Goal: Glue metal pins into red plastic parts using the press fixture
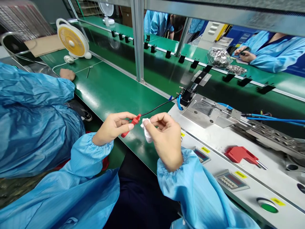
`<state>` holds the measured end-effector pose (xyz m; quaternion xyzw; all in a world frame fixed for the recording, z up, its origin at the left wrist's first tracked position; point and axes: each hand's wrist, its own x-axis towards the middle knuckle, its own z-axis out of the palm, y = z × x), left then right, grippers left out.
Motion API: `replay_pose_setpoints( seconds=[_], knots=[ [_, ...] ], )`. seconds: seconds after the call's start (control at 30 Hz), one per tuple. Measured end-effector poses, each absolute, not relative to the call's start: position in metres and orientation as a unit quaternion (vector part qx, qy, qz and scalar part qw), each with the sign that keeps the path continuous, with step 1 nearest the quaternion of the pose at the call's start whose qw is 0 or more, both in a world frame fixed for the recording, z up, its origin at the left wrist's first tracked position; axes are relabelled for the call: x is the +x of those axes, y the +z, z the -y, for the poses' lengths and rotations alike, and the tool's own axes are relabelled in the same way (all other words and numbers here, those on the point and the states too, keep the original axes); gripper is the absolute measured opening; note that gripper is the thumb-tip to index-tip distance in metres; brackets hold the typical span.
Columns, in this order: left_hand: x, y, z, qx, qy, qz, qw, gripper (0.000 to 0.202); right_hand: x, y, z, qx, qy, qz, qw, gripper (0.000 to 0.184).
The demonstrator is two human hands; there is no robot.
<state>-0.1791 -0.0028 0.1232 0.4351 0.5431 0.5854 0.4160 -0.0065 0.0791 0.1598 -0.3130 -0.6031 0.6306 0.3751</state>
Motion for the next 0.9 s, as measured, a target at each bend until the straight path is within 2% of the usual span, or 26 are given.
replay_pose_setpoints(
  seconds=[0.27, 0.47, 0.67, 0.9],
  knots=[
    [-0.177, 0.122, 0.001, 0.424, 0.596, -0.495, 0.469, 0.034, -0.013, 0.157, -0.068, -0.287, 0.487, 0.704, 0.43, 0.023],
    [-0.176, 0.119, -0.001, 0.417, 0.594, -0.484, 0.489, 0.035, -0.014, 0.155, -0.074, -0.296, 0.418, 0.742, 0.433, 0.02],
    [-0.175, 0.119, -0.005, 0.407, 0.609, -0.447, 0.514, 0.031, -0.011, 0.152, -0.077, -0.299, 0.391, 0.752, 0.438, 0.017],
    [-0.177, 0.113, -0.005, 0.36, 0.586, -0.446, 0.573, 0.045, -0.008, 0.16, -0.08, -0.291, 0.387, 0.739, 0.468, 0.02]
  ],
)
